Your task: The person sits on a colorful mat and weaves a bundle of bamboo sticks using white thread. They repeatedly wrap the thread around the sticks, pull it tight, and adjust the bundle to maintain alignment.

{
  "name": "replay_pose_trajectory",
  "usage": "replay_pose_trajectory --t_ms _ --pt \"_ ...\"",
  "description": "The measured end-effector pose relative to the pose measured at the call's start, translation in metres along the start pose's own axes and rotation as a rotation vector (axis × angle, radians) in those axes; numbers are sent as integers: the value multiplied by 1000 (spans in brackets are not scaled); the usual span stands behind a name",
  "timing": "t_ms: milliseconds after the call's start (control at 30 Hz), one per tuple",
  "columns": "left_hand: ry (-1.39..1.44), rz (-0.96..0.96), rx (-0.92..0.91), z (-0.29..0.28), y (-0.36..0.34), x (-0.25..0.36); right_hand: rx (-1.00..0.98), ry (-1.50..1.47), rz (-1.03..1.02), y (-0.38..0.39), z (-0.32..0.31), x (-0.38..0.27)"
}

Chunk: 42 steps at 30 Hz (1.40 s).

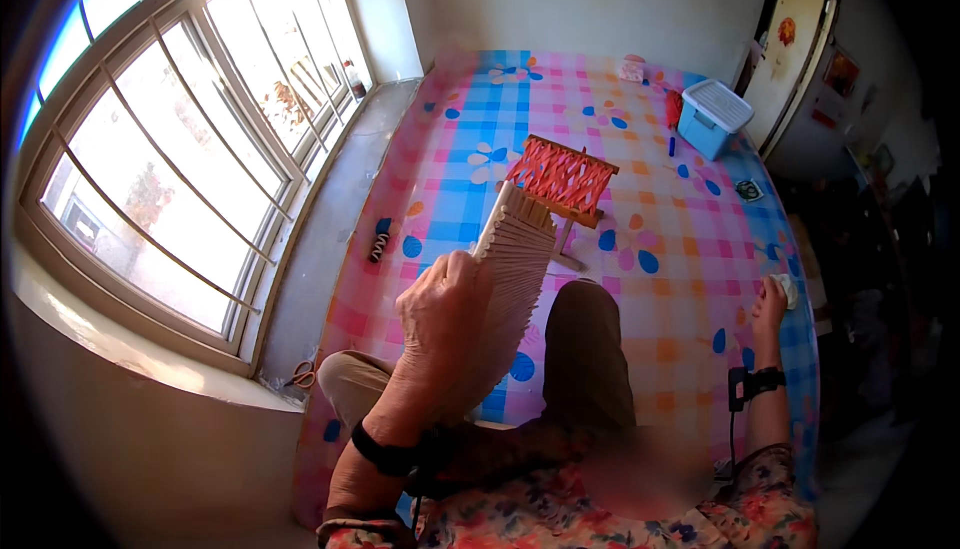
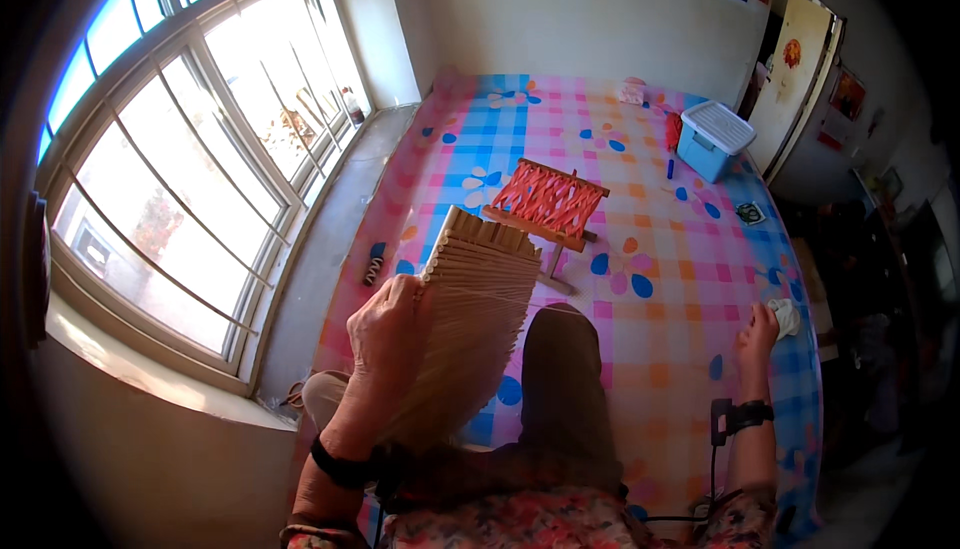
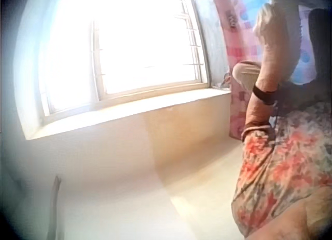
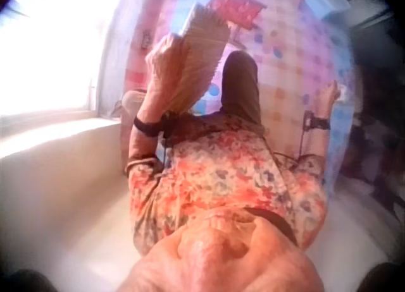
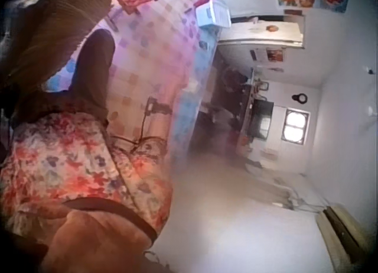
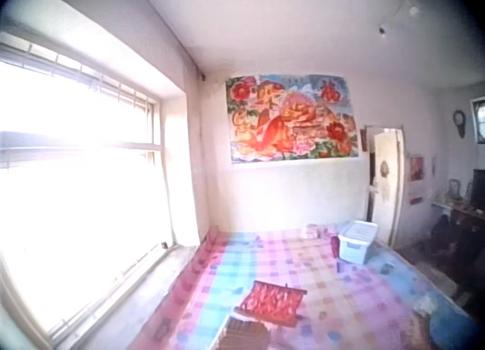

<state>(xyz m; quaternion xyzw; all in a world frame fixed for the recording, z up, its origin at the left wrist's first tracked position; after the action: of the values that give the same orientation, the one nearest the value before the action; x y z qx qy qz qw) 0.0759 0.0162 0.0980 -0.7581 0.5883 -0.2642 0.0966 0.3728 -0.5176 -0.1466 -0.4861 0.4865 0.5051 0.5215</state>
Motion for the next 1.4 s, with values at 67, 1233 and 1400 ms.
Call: replay_pose_trajectory --t_ms 67,1233,1400 --pt "51 35 -45 23 -4 12 249 468 -128 2 -104 23" --pt "79 -69 -628 161 -50 17 -1184 -278 -596 209 363 -175" --pt "8 5 -685 162 -50 37 -1152 -122 -569 220 376 -172"
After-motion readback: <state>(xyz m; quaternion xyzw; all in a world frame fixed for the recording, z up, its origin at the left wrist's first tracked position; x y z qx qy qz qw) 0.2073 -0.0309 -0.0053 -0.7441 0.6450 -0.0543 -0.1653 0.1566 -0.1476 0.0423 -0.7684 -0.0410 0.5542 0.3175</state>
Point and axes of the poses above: each hand's wrist, its own y-axis away from the middle knuckle, its own z-axis out of the palm, x = y × z, the point moved 10 cm from there along -y, towards the middle knuckle, and after that the axes turned 13 degrees about -x, right-handed, at the moved point
